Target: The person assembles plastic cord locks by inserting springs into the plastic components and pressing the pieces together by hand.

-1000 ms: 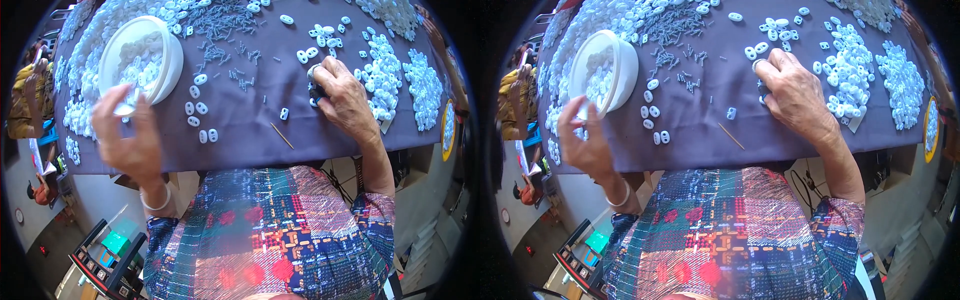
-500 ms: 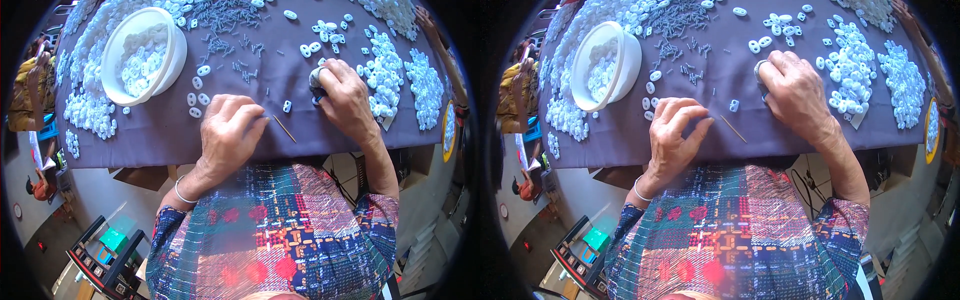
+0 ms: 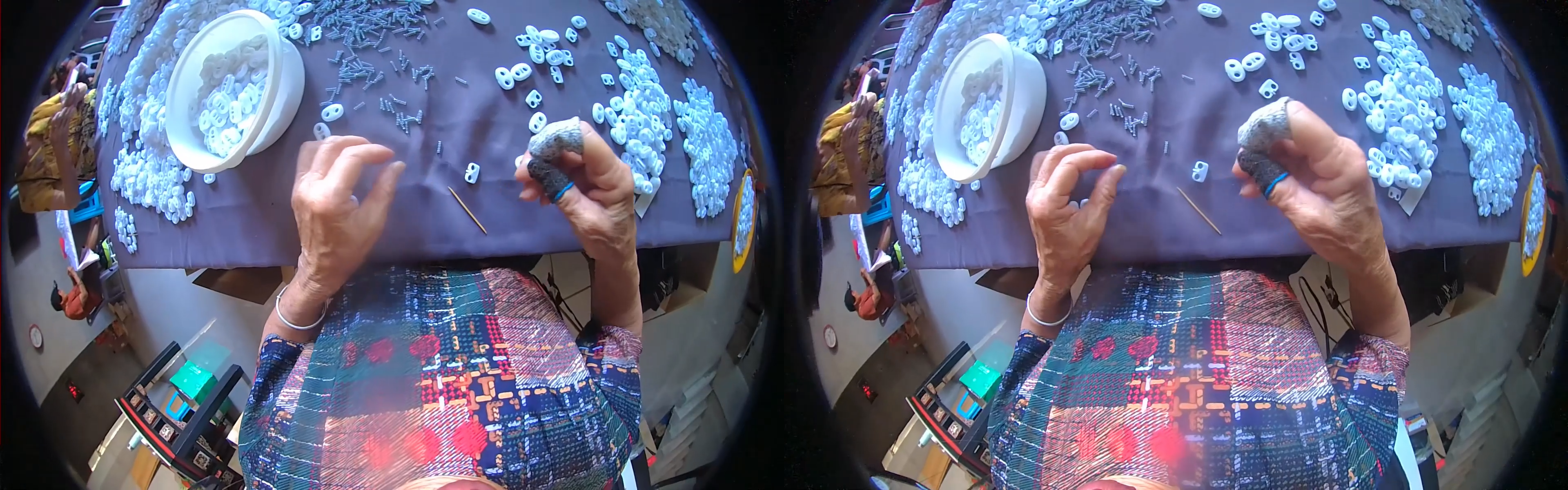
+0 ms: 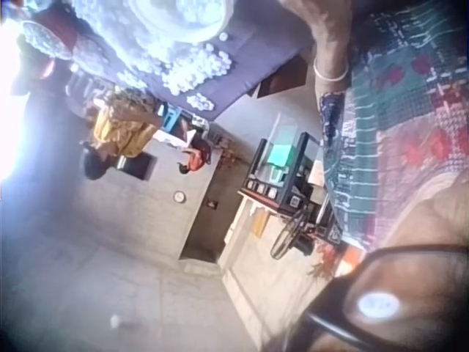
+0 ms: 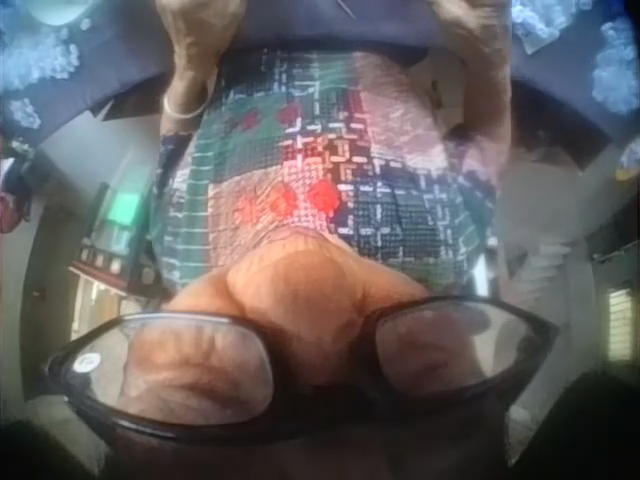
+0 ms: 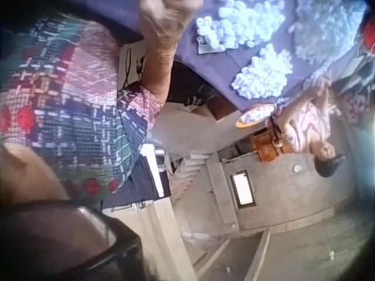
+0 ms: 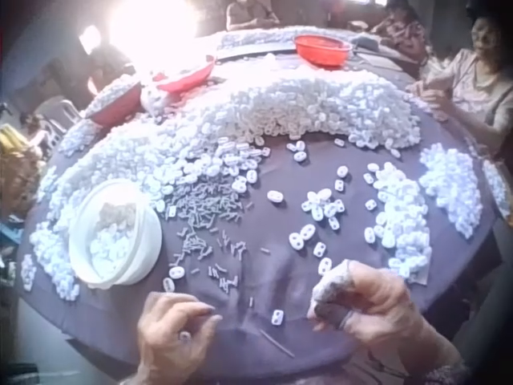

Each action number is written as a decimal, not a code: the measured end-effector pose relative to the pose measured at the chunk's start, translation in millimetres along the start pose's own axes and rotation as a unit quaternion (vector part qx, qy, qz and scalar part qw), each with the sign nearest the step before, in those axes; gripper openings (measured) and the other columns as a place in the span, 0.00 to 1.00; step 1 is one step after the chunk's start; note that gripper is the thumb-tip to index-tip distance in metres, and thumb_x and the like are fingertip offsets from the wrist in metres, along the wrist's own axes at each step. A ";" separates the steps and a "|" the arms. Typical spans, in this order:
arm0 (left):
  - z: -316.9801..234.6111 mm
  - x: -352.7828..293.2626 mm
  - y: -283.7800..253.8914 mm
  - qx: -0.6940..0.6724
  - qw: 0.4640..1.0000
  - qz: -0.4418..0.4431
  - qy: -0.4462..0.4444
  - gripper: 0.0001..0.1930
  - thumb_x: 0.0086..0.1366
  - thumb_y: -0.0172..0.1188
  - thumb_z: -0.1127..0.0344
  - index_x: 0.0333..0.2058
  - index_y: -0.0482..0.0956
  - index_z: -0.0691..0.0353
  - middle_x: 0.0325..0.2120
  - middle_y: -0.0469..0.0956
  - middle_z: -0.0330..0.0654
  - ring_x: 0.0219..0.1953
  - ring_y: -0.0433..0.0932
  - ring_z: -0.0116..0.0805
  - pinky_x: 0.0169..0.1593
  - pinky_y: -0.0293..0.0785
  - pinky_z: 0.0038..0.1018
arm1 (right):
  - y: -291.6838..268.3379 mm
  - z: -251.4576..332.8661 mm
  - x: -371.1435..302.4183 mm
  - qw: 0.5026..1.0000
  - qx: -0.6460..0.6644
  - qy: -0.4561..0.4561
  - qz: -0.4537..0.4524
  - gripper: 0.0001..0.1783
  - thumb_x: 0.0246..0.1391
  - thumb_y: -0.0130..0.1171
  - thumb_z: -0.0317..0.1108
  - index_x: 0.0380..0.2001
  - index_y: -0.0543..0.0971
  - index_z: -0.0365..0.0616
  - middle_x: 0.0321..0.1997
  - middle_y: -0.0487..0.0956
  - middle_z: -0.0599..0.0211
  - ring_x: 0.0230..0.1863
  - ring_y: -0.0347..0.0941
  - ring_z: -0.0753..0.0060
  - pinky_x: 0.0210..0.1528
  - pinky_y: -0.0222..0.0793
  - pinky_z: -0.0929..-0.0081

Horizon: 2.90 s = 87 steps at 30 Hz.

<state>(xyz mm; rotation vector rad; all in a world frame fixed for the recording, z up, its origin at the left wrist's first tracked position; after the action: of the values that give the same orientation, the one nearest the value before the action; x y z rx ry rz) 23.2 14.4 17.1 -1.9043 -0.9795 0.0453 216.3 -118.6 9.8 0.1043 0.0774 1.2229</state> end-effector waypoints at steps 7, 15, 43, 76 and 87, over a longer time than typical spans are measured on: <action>-41.0 18.3 25.3 -0.050 0.989 0.106 0.086 0.11 0.45 0.67 0.73 0.29 0.78 0.61 0.30 0.76 0.42 0.35 0.72 0.40 0.40 0.68 0.32 | -16.3 15.7 -3.1 0.960 -0.243 -0.124 -0.064 0.15 0.44 0.56 0.14 0.40 0.75 0.32 0.36 0.78 0.61 0.36 0.76 0.73 0.38 0.73 0.79; 1.3 14.9 -1.8 0.019 1.000 0.017 -0.015 0.10 0.44 0.67 0.76 0.29 0.79 0.62 0.29 0.77 0.41 0.35 0.73 0.36 0.40 0.69 0.28 | -19.7 13.9 -15.0 0.942 -0.298 -0.146 -0.044 0.18 0.41 0.55 0.12 0.39 0.75 0.31 0.36 0.77 0.58 0.37 0.76 0.71 0.39 0.74 0.77; 1.2 8.9 11.1 -0.207 0.970 0.064 -0.112 0.06 0.52 0.61 0.76 0.30 0.76 0.65 0.25 0.77 0.40 0.26 0.75 0.26 0.29 0.70 0.20 | 48.7 6.9 37.4 0.984 -0.163 -0.035 0.063 0.14 0.41 0.51 0.14 0.36 0.74 0.34 0.31 0.76 0.68 0.34 0.73 0.82 0.37 0.70 0.83; 7.8 4.2 6.8 -0.229 0.942 0.160 -0.185 0.05 0.57 0.60 0.76 0.34 0.75 0.67 0.27 0.76 0.35 0.31 0.74 0.20 0.36 0.70 0.16 | 64.2 -8.2 49.1 0.964 -0.239 -0.017 0.120 0.12 0.39 0.50 0.18 0.32 0.73 0.35 0.25 0.74 0.62 0.27 0.72 0.73 0.32 0.66 0.79; 5.4 6.4 8.5 -0.231 0.942 0.169 -0.174 0.05 0.58 0.59 0.76 0.34 0.75 0.67 0.27 0.76 0.35 0.31 0.73 0.20 0.37 0.70 0.17 | 59.4 -13.1 46.0 0.972 -0.217 -0.004 0.092 0.11 0.39 0.52 0.19 0.32 0.73 0.35 0.25 0.74 0.61 0.26 0.72 0.71 0.31 0.65 0.78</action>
<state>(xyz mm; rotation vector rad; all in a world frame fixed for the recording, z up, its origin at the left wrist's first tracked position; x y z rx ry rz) 30.5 20.7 10.0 -2.5473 -0.9354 0.3969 175.0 -54.8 3.8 -0.2709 -0.2110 1.3979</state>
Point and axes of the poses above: each hand's wrist, its own x-axis towards the middle knuckle, its own y-axis out of the palm, z = x × y, the point moved 4 cm from there along x, towards the middle knuckle
